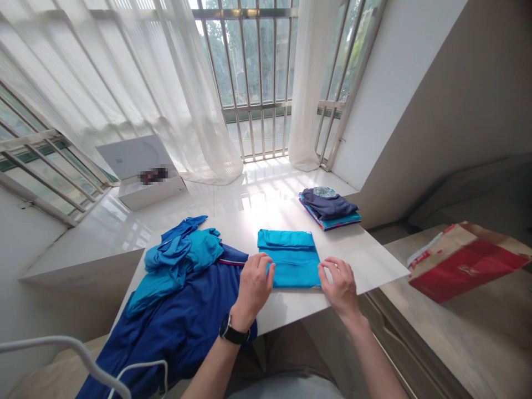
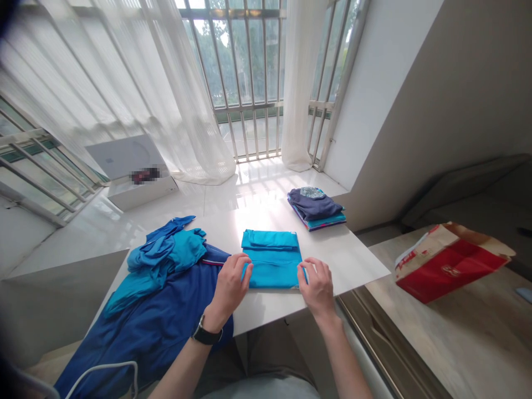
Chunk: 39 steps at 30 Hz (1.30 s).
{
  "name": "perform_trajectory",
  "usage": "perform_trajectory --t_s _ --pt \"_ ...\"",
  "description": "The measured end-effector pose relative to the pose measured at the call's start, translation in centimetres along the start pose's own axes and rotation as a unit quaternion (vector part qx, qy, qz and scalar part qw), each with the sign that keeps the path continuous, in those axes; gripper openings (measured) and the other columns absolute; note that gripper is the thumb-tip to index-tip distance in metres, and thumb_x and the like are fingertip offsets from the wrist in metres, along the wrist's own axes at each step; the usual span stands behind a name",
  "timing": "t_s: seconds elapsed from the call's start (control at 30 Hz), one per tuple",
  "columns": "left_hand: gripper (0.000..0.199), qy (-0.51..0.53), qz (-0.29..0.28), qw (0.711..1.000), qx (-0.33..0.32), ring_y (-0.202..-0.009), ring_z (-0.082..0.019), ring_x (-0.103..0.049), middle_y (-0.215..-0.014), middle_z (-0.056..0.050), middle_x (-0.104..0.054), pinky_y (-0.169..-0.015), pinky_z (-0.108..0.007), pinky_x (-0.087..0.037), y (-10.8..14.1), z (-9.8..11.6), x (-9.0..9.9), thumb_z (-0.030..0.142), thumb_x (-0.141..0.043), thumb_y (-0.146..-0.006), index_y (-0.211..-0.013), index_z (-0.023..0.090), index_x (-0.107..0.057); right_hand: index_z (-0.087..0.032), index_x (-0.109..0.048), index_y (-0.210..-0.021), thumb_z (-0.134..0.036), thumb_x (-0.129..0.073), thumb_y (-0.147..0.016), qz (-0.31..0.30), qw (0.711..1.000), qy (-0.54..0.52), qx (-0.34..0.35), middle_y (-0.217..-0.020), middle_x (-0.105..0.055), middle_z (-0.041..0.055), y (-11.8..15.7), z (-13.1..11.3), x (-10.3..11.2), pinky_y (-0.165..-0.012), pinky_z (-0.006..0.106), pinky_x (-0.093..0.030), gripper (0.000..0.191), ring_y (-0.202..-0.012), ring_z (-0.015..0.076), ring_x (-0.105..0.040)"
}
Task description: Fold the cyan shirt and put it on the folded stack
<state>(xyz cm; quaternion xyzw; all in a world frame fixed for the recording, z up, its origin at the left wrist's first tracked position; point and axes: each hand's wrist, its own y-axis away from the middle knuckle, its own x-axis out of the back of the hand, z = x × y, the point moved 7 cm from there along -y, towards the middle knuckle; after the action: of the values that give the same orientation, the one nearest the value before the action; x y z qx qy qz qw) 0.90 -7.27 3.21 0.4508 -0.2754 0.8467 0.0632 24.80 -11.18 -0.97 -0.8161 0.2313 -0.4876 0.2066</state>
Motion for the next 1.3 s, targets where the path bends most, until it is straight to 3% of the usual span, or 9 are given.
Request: perform_trajectory --t_s 0.13,0.23,0.43,0.6,0.77,0.87,1.0,1.1,1.3 --pt "0.049 -0.032 -0.137 0.984 -0.107 -0.13 -0.035 -0.05 -0.143 -0.015 -0.054 -0.103 -0.049 -0.043 2.6 5.0 -5.2 0.05 -0.049 -0.099 -0.137 0.019 -0.053 -0.021 -0.07 -0.097 -0.036 -0.048 -0.098 -0.066 0.998 -0.014 -0.016 -0.108 -0.067 0.0121 0.6 0.3 -1.8 -0.09 0.046 -0.048 0.027 -0.098 0.0282 -0.06" --pt "0.069 -0.069 -0.16 0.979 -0.106 -0.143 -0.037 -0.036 -0.156 -0.016 -0.042 -0.114 -0.053 -0.032 3.8 5.2 -7.4 0.06 -0.048 -0.097 -0.149 0.016 -0.04 -0.023 -0.07 -0.104 -0.039 -0.045 -0.098 -0.13 0.989 -0.047 -0.051 -0.111 -0.066 0.0112 0.9 1.3 -2.3 -0.089 0.043 -0.05 0.031 -0.099 0.0269 -0.063" --pt "0.058 -0.076 -0.151 0.98 -0.107 -0.13 -0.031 -0.051 -0.14 -0.017 -0.057 -0.109 -0.049 -0.037 0.9 2.7 -5.7 0.056 -0.038 -0.102 -0.14 0.013 -0.048 -0.022 -0.072 -0.101 -0.045 -0.049 -0.095 -0.286 0.948 -0.112 -0.087 -0.101 -0.068 0.0072 0.8 -0.2 -2.5 -0.077 0.034 -0.05 0.033 -0.078 0.0202 -0.064" --pt "0.036 -0.095 -0.13 0.981 -0.106 -0.11 -0.028 -0.06 -0.12 -0.013 -0.064 -0.095 -0.044 -0.048 -1.7 1.1 -4.7 0.044 -0.04 -0.104 -0.119 0.017 -0.058 -0.019 -0.069 -0.084 -0.041 -0.056 -0.091 -0.428 0.887 -0.168 -0.043 -0.078 -0.068 0.003 1.5 -7.1 -3.6 -0.064 0.03 -0.042 0.027 -0.069 0.0178 -0.058" --pt "0.029 -0.063 -0.118 0.988 -0.079 -0.121 -0.028 -0.058 -0.129 -0.014 -0.063 -0.104 -0.044 -0.046 -2.4 -0.6 -5.3 0.036 -0.048 -0.101 -0.118 0.016 -0.06 -0.019 -0.065 -0.101 -0.046 -0.071 -0.081 -0.504 0.836 -0.215 0.024 -0.098 -0.07 0.0044 3.0 -13.0 -3.4 -0.064 0.028 -0.043 0.033 -0.076 0.0186 -0.059" --pt "0.043 -0.067 -0.139 0.986 -0.069 -0.134 -0.032 -0.05 -0.143 -0.017 -0.055 -0.111 -0.047 -0.041 -1.7 -1.2 -6.1 0.04 -0.051 -0.099 -0.13 0.012 -0.057 -0.023 -0.066 -0.113 -0.043 -0.061 -0.091 -0.476 0.832 -0.284 0.021 -0.105 -0.071 0.0031 2.1 -12.4 -2.6 -0.072 0.028 -0.047 0.03 -0.081 0.0174 -0.061" --pt "0.062 -0.12 -0.141 0.981 -0.058 -0.145 -0.037 -0.035 -0.157 -0.021 -0.039 -0.117 -0.052 -0.031 0.0 -1.0 -7.5 0.043 -0.047 -0.098 -0.148 0.006 -0.042 -0.022 -0.069 -0.105 -0.041 -0.047 -0.097 -0.314 0.931 -0.181 -0.039 -0.104 -0.07 0.0077 -1.0 -5.5 -1.6 -0.089 0.037 -0.047 0.03 -0.096 0.0232 -0.061" --pt "0.063 -0.152 -0.127 0.977 -0.077 -0.148 -0.035 -0.029 -0.161 -0.019 -0.032 -0.119 -0.051 -0.026 0.7 -0.8 -8.0 0.04 -0.04 -0.1 -0.153 0.006 -0.035 -0.02 -0.068 -0.102 -0.038 -0.049 -0.093 -0.297 0.949 -0.07 -0.075 -0.105 -0.068 0.0106 -1.2 -1.4 -2.1 -0.093 0.042 -0.046 0.028 -0.1 0.027 -0.06" --pt "0.057 -0.185 -0.119 0.971 -0.094 -0.147 -0.038 -0.03 -0.158 -0.019 -0.037 -0.117 -0.057 -0.027 -2.0 -2.4 -6.7 0.024 -0.049 -0.094 -0.15 0.014 -0.042 -0.018 -0.067 -0.107 -0.035 -0.055 -0.092 -0.398 0.91 -0.099 -0.058 -0.096 -0.067 0.0079 0.9 -5.1 -3.6 -0.079 0.033 -0.049 0.025 -0.087 0.0221 -0.063"
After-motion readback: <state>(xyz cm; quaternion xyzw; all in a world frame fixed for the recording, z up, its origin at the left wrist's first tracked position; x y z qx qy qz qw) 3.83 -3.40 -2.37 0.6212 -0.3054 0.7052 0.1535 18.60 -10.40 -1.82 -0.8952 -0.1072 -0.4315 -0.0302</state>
